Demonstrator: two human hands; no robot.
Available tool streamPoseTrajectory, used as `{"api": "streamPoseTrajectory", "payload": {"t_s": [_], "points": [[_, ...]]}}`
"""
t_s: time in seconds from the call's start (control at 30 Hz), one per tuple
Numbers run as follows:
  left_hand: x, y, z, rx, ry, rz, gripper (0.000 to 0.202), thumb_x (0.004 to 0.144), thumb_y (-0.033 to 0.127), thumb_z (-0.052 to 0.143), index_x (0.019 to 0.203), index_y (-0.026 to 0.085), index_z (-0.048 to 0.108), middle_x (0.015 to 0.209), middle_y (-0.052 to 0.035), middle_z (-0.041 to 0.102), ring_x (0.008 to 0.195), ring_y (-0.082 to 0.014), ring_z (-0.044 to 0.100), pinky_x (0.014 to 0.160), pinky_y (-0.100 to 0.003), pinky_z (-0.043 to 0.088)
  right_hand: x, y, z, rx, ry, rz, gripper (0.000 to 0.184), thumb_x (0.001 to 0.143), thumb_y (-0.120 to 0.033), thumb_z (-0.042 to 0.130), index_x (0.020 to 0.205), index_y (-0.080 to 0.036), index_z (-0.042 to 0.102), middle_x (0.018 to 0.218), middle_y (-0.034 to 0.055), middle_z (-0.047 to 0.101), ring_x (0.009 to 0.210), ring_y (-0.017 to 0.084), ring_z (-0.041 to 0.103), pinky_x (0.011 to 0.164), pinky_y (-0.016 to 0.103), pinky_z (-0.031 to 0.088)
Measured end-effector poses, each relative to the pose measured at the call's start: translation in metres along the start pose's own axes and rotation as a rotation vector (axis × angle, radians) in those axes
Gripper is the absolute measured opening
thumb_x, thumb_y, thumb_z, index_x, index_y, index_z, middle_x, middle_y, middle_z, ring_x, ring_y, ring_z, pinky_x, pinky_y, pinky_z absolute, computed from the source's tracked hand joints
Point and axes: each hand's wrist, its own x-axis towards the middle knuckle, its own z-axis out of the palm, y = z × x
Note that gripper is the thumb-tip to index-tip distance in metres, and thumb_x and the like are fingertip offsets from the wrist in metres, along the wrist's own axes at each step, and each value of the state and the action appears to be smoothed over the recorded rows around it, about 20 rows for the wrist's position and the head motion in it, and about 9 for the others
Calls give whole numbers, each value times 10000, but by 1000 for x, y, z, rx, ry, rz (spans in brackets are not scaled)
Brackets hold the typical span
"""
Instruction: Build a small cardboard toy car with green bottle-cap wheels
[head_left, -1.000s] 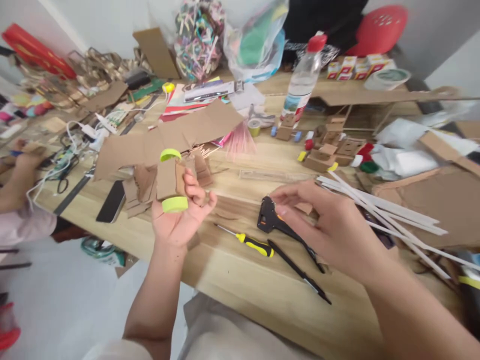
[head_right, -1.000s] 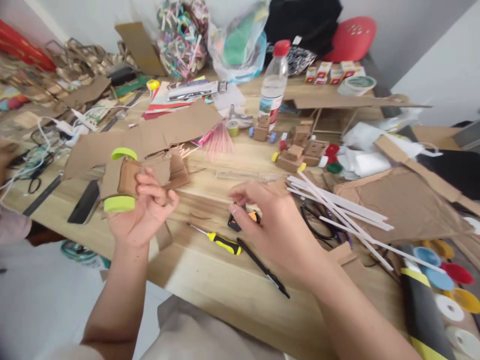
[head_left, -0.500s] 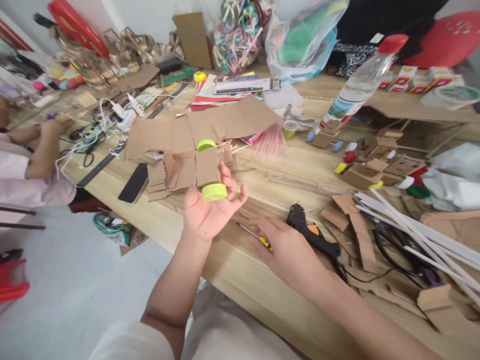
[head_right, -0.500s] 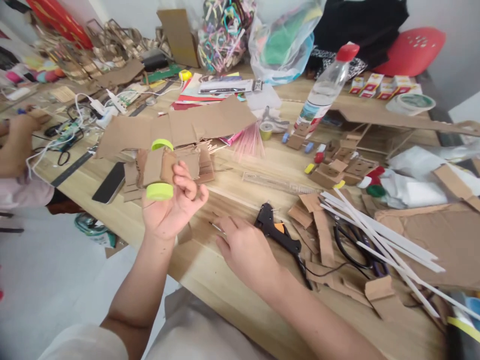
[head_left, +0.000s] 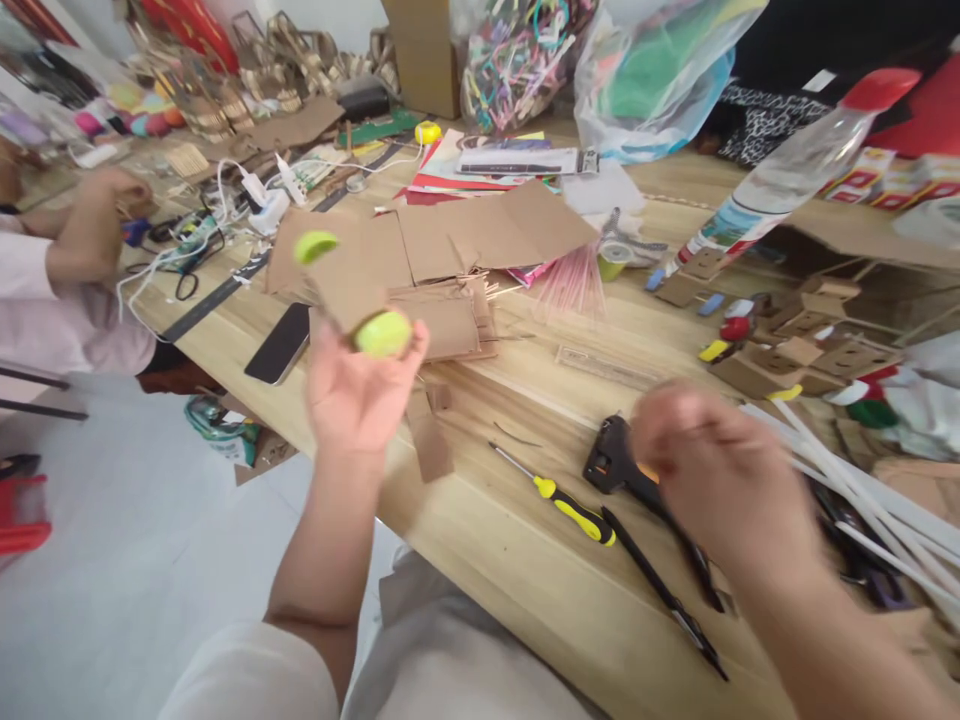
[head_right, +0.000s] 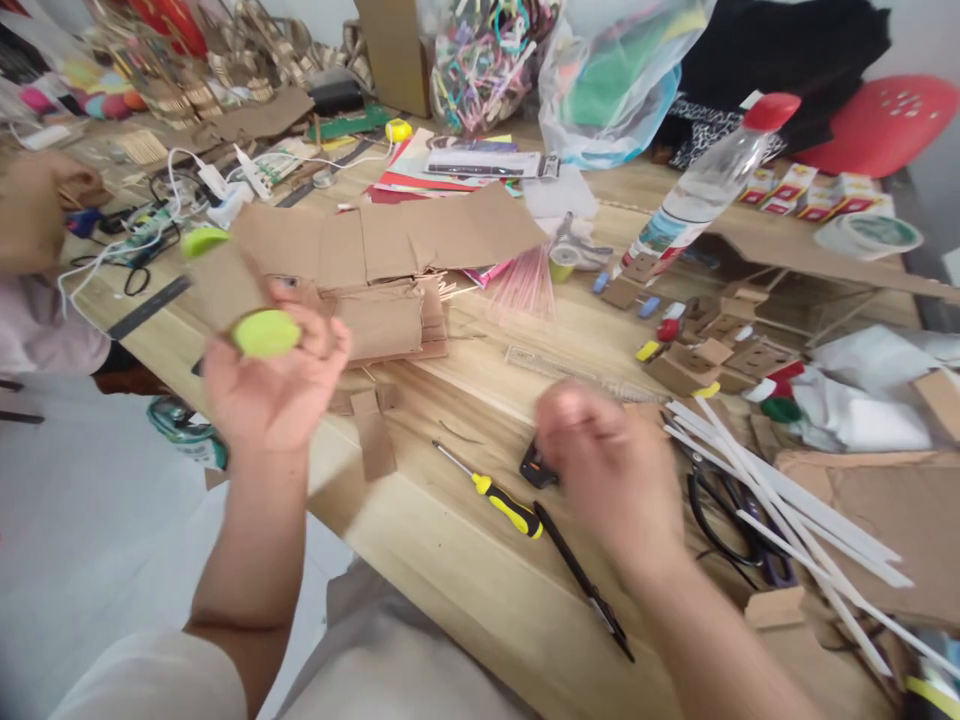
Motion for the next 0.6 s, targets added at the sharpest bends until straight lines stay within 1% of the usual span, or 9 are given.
{"api": "streamPoseTrajectory", "payload": {"t_s": [0.07, 0.1, 0.17, 0.2, 0.27, 0.33, 0.4, 0.53, 0.6], "points": [[-3, 22, -11, 43, 31, 120, 86, 852, 346, 723, 886, 298, 661, 894, 88, 773, 858, -124, 702, 890, -261, 492, 13, 7, -31, -49, 270, 38, 635, 801, -797, 605, 513, -261, 422, 483, -25, 426, 390, 104, 342, 384, 291, 227], [-5, 32, -16, 49, 52, 159, 84, 866, 338, 717, 885, 302, 643, 872, 109, 770, 855, -112, 706, 886, -242, 481, 18, 12, -42, -137, 305, 44, 633, 840, -770, 578, 503, -262, 411, 447, -35, 384, 367, 93, 310, 382, 286, 211], [-11, 45, -24, 22, 67, 209, 107, 884, 301, 711, 893, 304, 604, 830, 158, 759, 822, -74, 702, 882, -203, 463, 24, 22, -49, -412, 125, -53, 633, 961, -654, 471, 474, -258, 387, 406, -30, 355, 353, 102, 339, 381, 282, 238], [-14, 49, -27, 7, 63, 218, 154, 866, 284, 735, 903, 305, 587, 820, 179, 754, 798, -59, 698, 877, -191, 459, 24, 27, -45, -543, -91, -127, 606, 995, -575, 443, 482, -254, 414, 411, -19, 411, 367, 122, 410, 385, 282, 294], [-18, 50, -33, -19, 45, 231, 321, 753, 277, 837, 924, 301, 566, 792, 210, 742, 733, -37, 684, 844, -178, 459, 20, 36, -24, -623, -312, -189, 385, 957, -399, 572, 608, -242, 609, 602, 15, 672, 533, 181, 627, 493, 300, 464], [-18, 46, -39, -15, 42, 238, 484, 604, 284, 920, 931, 300, 563, 784, 218, 738, 673, -37, 670, 815, -191, 463, 15, 42, 7, -685, -461, -211, 65, 852, -202, 689, 802, -236, 715, 852, 41, 776, 781, 228, 732, 714, 330, 563], [-17, 39, -42, 0, 60, 242, 558, 516, 287, 948, 926, 306, 571, 807, 209, 744, 637, -52, 659, 814, -218, 462, 13, 41, 36, -897, -659, -195, 128, 860, -142, 673, 965, -196, 724, 1000, 96, 775, 924, 258, 735, 827, 354, 564], [-15, 27, -37, -38, 88, 210, 689, 399, 257, 950, 973, 261, 568, 784, 195, 736, 586, -37, 630, 791, -232, 439, 22, 29, 65, -1023, -744, -157, 219, 912, -29, 519, 972, -148, 693, 983, 154, 748, 983, 271, 718, 849, 341, 546], [-16, 26, -35, -87, 99, 191, 660, 449, 286, 920, 994, 225, 553, 761, 194, 731, 568, -13, 621, 772, -218, 424, 32, 21, 68, -1062, -720, -117, 289, 904, 21, 460, 1021, -133, 675, 1022, 176, 736, 1007, 272, 711, 836, 337, 545]]}}
